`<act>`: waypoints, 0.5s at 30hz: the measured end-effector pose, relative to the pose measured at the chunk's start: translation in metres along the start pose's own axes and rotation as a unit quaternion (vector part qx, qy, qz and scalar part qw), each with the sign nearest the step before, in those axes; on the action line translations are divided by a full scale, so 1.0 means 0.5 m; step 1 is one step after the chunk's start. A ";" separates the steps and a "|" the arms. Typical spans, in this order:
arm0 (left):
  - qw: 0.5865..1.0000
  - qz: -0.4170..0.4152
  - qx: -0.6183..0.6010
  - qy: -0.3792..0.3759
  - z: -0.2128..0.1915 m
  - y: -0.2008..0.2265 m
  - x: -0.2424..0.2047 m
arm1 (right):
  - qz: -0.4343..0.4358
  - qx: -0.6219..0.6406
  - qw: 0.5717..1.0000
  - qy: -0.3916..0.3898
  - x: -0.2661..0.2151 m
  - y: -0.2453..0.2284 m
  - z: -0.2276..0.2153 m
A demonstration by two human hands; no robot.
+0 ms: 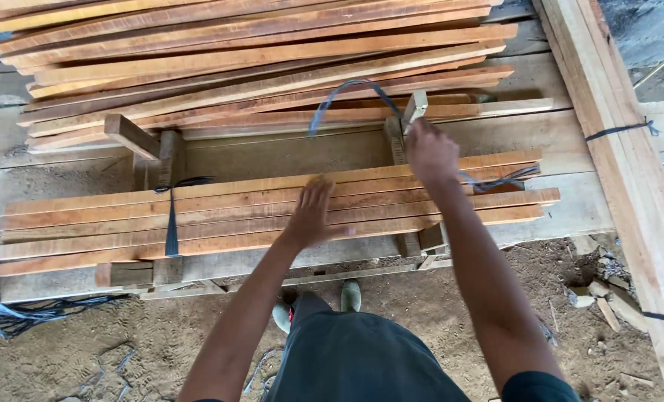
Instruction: Binding strips of wood together using plastic straps and a tightening tool.
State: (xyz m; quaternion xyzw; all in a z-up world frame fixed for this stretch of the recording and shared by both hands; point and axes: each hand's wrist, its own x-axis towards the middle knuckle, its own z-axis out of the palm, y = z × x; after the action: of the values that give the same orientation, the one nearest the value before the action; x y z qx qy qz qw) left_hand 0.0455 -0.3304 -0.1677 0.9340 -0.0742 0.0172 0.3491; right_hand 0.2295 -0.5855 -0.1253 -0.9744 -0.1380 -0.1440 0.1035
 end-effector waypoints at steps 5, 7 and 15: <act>0.960 0.081 0.268 -0.005 0.072 -0.045 -0.016 | 0.028 0.125 0.982 -0.139 0.022 -0.070 0.180; 0.960 0.055 0.271 -0.051 0.066 -0.034 -0.009 | 0.051 0.148 0.969 -0.190 0.009 -0.070 0.236; 0.945 0.023 0.300 -0.129 0.084 -0.052 0.000 | 0.061 0.043 0.952 -0.296 -0.016 -0.087 0.299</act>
State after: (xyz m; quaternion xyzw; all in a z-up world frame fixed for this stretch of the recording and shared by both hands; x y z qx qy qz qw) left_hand 0.0486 -0.3383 -0.2164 0.9878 -0.1313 -0.0742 0.0397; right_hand 0.2469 -0.5102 -0.2608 -0.9745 -0.1092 0.1631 0.1088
